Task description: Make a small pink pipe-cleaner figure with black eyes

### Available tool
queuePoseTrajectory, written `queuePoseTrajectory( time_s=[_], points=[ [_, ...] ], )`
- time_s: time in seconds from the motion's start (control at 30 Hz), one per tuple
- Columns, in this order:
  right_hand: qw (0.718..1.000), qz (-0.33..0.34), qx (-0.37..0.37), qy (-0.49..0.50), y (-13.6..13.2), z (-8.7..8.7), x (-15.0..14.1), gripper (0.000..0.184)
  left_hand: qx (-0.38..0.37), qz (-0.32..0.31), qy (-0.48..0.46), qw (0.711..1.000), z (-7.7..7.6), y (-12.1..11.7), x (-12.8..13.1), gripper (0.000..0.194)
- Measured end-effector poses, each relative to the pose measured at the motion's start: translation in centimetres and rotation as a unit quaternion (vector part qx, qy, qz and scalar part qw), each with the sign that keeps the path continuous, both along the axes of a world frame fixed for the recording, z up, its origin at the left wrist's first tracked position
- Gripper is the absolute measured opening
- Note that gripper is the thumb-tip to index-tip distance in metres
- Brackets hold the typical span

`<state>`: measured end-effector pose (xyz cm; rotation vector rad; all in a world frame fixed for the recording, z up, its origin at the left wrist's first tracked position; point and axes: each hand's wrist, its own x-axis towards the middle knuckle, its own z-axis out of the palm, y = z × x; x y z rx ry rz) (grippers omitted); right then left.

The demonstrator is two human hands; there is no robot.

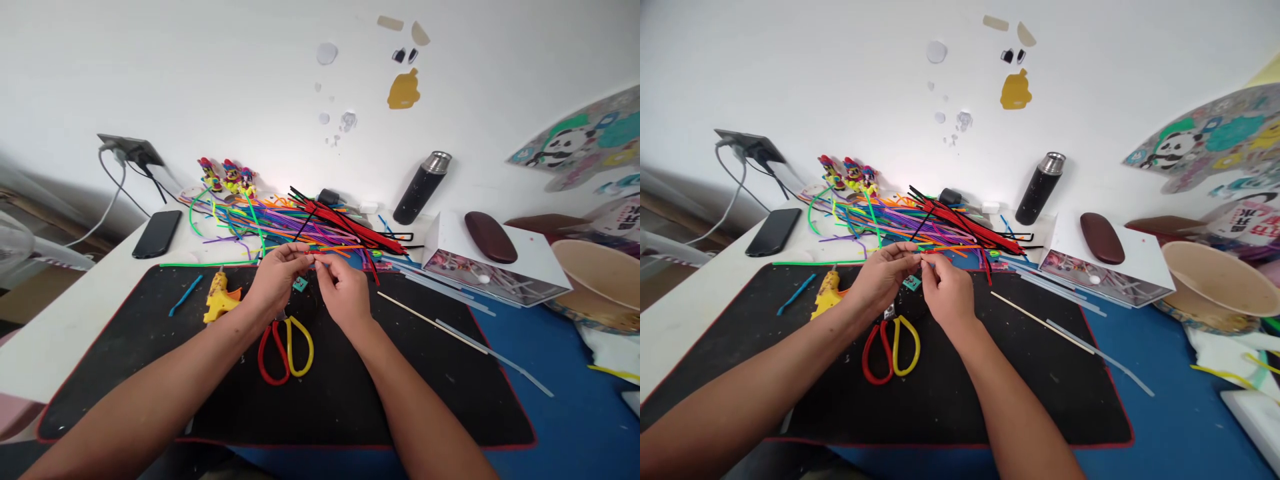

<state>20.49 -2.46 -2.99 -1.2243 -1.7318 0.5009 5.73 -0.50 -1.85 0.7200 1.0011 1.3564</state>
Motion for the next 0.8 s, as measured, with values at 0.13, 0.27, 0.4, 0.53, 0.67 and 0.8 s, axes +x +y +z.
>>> queuePoseTrajectory(
  time_s=[0.13,0.27,0.4,0.53,0.67,0.8],
  points=[
    [1.0,0.005,-0.004,-0.002,0.0,0.0,-0.1,0.027,-0.006,-0.002,-0.003,1.0,-0.1,0.0,-0.3,0.038],
    [0.999,0.039,-0.021,0.005,-0.1,0.2,-0.1,0.027,0.003,-0.022,-0.008,1.0,0.3,-0.2,-1.4,0.038],
    [0.998,0.049,-0.022,0.017,0.0,0.5,0.2,0.027,0.014,-0.032,-0.003,0.999,0.8,-0.6,-2.0,0.038],
    [0.998,0.04,-0.027,0.034,0.2,0.6,0.6,0.028,0.009,-0.038,0.007,0.999,1.2,-0.8,-2.1,0.039],
    [0.997,0.059,-0.03,0.036,0.1,0.7,0.5,0.027,0.015,-0.049,0.021,0.998,1.4,-0.9,-2.3,0.041],
    [0.997,0.074,-0.025,0.027,-0.1,0.7,0.4,0.025,0.02,-0.067,0.045,0.997,1.4,-1.1,-2.5,0.04]
  ],
)
